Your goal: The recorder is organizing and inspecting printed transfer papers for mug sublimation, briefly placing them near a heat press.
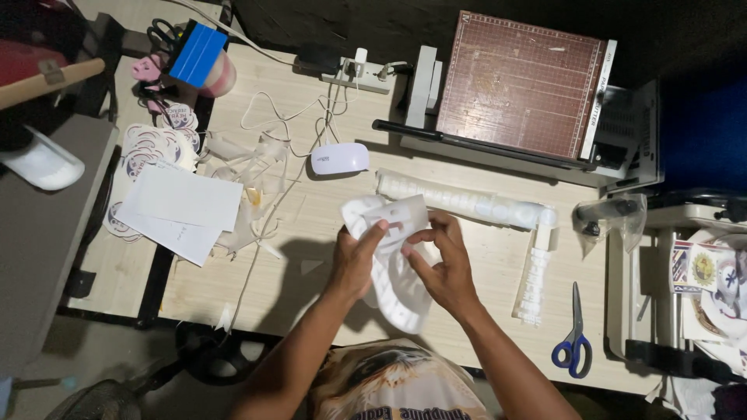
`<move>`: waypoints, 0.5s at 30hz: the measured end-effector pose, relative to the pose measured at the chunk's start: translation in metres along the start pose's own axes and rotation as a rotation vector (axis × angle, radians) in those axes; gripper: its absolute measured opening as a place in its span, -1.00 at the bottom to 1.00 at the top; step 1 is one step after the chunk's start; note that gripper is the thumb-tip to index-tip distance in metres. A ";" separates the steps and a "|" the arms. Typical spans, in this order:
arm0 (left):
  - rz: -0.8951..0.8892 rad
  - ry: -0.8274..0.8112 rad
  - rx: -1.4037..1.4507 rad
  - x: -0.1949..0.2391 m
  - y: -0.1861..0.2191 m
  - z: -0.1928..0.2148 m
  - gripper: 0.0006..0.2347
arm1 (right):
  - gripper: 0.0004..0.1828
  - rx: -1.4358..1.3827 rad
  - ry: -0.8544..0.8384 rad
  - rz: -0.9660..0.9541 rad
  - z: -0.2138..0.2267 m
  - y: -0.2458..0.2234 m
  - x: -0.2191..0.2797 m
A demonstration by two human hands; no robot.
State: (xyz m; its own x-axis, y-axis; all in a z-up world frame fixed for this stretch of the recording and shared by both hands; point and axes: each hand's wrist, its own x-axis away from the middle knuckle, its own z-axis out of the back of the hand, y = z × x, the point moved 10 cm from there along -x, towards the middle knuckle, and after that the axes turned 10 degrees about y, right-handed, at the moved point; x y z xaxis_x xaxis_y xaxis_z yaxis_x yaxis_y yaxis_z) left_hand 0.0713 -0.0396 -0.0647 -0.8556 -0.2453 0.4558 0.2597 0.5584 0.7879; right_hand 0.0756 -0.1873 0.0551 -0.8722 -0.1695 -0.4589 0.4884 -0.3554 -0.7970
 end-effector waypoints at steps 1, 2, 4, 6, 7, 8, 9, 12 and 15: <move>0.000 -0.001 -0.002 0.001 -0.002 -0.001 -0.64 | -0.71 0.000 0.002 -0.001 -0.003 0.008 0.006; -0.035 -0.016 0.035 0.002 0.000 -0.004 -0.64 | -0.78 -0.110 -0.017 -0.186 -0.009 0.032 0.014; -0.073 -0.029 0.072 0.002 0.002 -0.007 -0.64 | -0.83 -0.222 -0.040 -0.368 -0.017 0.054 0.023; -0.089 -0.041 0.048 0.002 0.002 -0.006 -0.61 | -0.76 -0.338 -0.032 -0.375 -0.019 0.051 0.023; -0.092 -0.036 0.048 0.001 0.000 -0.005 -0.61 | -0.76 -0.342 -0.037 -0.374 -0.019 0.049 0.022; -0.081 -0.048 0.021 0.001 -0.003 -0.007 -0.61 | -0.75 -0.417 -0.048 -0.379 -0.020 0.046 0.021; -0.070 -0.061 -0.006 0.001 -0.007 -0.008 -0.61 | -0.72 -0.492 -0.059 -0.384 -0.020 0.043 0.019; -0.143 -0.150 0.036 0.000 -0.010 -0.013 -0.57 | -0.68 -0.583 -0.111 -0.451 -0.023 0.048 0.019; -0.006 -0.194 0.031 0.005 -0.014 -0.019 -0.56 | -0.63 -0.480 -0.169 -0.449 -0.026 0.047 0.015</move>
State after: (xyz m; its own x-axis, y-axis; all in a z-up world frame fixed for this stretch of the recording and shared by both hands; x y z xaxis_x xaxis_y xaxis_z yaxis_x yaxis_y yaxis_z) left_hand 0.0718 -0.0643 -0.0655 -0.9282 -0.0929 0.3604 0.2429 0.5825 0.7757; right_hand 0.0863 -0.1824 0.0001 -0.9667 -0.2558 -0.0062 0.0020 0.0165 -0.9999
